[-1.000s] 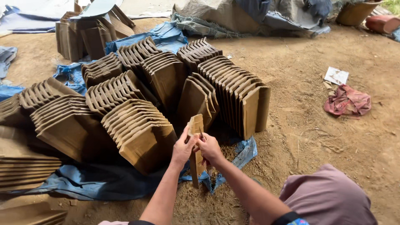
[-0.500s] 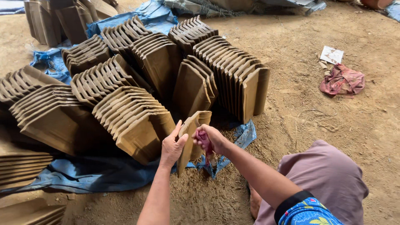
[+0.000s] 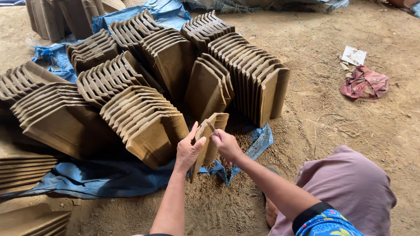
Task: The person sits on the ground and uses a knife to shave and shape the edges of a small wooden piece. They repeatedly scrape the surface to remove thin shavings, then place the finished piece onto a stack of similar items.
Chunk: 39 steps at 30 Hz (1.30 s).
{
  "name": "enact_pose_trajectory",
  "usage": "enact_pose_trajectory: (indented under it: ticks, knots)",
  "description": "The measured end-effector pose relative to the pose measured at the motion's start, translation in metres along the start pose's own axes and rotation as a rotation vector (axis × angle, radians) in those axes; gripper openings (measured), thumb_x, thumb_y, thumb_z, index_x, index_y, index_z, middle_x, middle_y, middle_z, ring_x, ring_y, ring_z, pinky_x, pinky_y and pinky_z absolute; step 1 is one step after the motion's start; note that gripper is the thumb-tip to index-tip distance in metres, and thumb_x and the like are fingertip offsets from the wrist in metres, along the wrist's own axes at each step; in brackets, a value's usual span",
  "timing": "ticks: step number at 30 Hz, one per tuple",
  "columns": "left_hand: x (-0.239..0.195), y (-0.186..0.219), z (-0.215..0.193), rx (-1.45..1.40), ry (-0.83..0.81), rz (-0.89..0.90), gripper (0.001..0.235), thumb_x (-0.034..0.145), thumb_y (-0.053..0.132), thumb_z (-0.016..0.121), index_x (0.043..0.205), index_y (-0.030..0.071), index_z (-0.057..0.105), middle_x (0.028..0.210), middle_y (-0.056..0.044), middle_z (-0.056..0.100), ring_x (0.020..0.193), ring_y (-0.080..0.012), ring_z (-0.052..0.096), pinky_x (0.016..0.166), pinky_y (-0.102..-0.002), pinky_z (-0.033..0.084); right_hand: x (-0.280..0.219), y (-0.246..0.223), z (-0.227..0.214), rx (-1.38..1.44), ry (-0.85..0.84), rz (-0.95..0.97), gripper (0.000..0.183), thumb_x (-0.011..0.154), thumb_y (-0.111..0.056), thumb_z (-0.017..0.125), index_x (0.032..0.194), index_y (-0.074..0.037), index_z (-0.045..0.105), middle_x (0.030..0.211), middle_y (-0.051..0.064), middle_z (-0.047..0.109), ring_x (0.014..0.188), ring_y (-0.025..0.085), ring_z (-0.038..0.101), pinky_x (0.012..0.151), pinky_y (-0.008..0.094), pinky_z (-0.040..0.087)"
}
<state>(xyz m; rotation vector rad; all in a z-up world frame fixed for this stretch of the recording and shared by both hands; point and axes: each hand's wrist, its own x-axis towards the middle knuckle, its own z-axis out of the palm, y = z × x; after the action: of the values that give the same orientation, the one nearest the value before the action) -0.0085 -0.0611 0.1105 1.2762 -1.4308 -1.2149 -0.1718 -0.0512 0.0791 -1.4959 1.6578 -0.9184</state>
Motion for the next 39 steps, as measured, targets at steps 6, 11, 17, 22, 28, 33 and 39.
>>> enact_pose_trajectory:
  ticks: [6,11,17,22,28,33,39]
  knots:
    - [-0.007,0.008,-0.002,-0.058,-0.004,-0.005,0.063,0.074,0.024,0.069,0.135,0.020,0.053,0.122,-0.005,0.066,0.119,-0.0220,0.056,0.100,-0.037,0.046,-0.007,0.004,0.009,-0.761,0.045,-0.475,0.011,0.094,-0.015,0.035,0.089,-0.019,0.045,0.069,0.001,0.045,0.061,0.020,0.058,0.053,0.031,0.052]
    - [0.004,-0.018,-0.001,-0.008,-0.003,-0.007,0.055,0.075,0.024,0.069,0.129,0.025,0.060,0.120,-0.005,0.066,0.117,-0.0196,0.057,0.099,-0.035,0.047,0.006,0.010,0.005,-0.983,0.199,-0.637,0.008,0.086,-0.006,0.038,0.089,-0.014,0.041,0.070,0.002,0.040,0.055,0.023,0.058,0.043,0.032,0.050]
    - [-0.002,-0.003,0.000,-0.002,0.035,-0.033,0.052,0.074,0.022,0.069,0.125,0.026,0.064,0.115,-0.009,0.069,0.110,-0.0186,0.060,0.094,-0.034,0.049,0.025,0.023,0.004,-0.933,0.127,-0.497,0.012,0.086,-0.004,0.034,0.091,-0.013,0.039,0.073,0.005,0.043,0.060,0.029,0.062,0.049,0.040,0.053]
    - [-0.005,0.006,0.001,0.010,0.040,-0.036,0.051,0.073,0.022,0.069,0.124,0.027,0.065,0.112,-0.011,0.069,0.108,-0.0200,0.062,0.091,-0.034,0.051,0.048,0.038,-0.003,-0.912,0.136,-0.436,0.012,0.085,-0.005,0.036,0.094,-0.013,0.038,0.075,0.009,0.047,0.062,0.036,0.063,0.052,0.047,0.052]
    - [-0.009,0.014,0.009,0.049,0.064,-0.052,0.052,0.072,0.025,0.070,0.124,0.029,0.065,0.112,-0.014,0.068,0.108,-0.0272,0.063,0.091,-0.037,0.051,0.068,0.054,-0.003,-0.898,0.189,-0.347,0.012,0.084,-0.005,0.035,0.092,-0.013,0.040,0.074,0.010,0.050,0.064,0.038,0.065,0.055,0.049,0.052]
    - [-0.012,0.006,0.017,0.112,0.097,-0.088,0.052,0.071,0.030,0.070,0.123,0.032,0.065,0.112,-0.013,0.068,0.107,-0.0294,0.063,0.092,-0.038,0.051,0.084,0.062,0.002,-0.938,0.283,-0.296,0.011,0.084,-0.004,0.036,0.088,-0.012,0.042,0.072,0.007,0.050,0.061,0.036,0.065,0.054,0.048,0.052]
    - [-0.015,0.009,0.023,0.170,0.119,-0.097,0.052,0.071,0.035,0.069,0.122,0.035,0.064,0.111,-0.012,0.069,0.107,-0.0307,0.062,0.093,-0.040,0.050,0.106,0.071,0.015,-0.994,0.423,-0.232,0.011,0.084,-0.004,0.039,0.084,-0.011,0.047,0.070,0.008,0.053,0.060,0.035,0.066,0.052,0.047,0.053]
